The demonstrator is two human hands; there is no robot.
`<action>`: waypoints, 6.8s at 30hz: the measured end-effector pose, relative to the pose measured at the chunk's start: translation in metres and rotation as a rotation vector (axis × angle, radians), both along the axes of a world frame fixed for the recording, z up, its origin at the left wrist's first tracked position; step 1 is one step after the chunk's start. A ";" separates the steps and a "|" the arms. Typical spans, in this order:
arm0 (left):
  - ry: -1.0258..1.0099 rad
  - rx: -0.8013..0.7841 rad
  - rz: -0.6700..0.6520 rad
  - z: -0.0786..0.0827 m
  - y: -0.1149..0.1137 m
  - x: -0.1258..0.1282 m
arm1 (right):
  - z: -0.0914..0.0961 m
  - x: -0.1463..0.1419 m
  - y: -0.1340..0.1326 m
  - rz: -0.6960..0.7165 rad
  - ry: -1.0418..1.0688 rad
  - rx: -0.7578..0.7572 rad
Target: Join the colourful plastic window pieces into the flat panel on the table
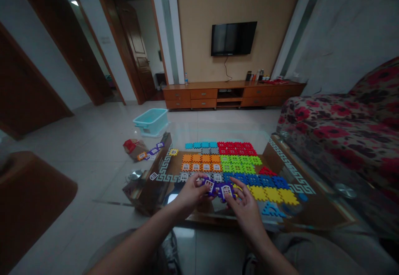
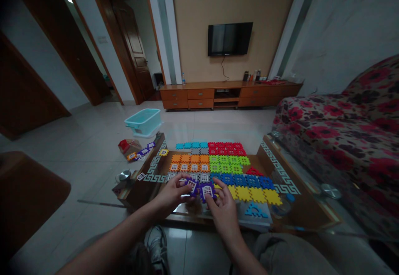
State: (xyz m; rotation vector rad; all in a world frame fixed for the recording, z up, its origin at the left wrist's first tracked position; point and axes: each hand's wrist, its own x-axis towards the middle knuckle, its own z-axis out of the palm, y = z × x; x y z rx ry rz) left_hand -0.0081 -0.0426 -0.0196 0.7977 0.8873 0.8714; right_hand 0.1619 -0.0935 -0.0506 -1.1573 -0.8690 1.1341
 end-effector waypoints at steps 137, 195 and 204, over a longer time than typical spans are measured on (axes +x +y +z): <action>-0.124 -0.047 -0.386 0.009 -0.005 -0.006 | 0.030 0.015 -0.011 0.186 -0.854 0.523; 0.926 1.096 -0.117 -0.012 -0.012 -0.005 | 0.021 0.035 -0.001 0.006 -1.391 0.422; 0.961 1.107 -0.134 -0.010 -0.012 -0.006 | 0.022 0.034 -0.001 0.013 -1.349 0.403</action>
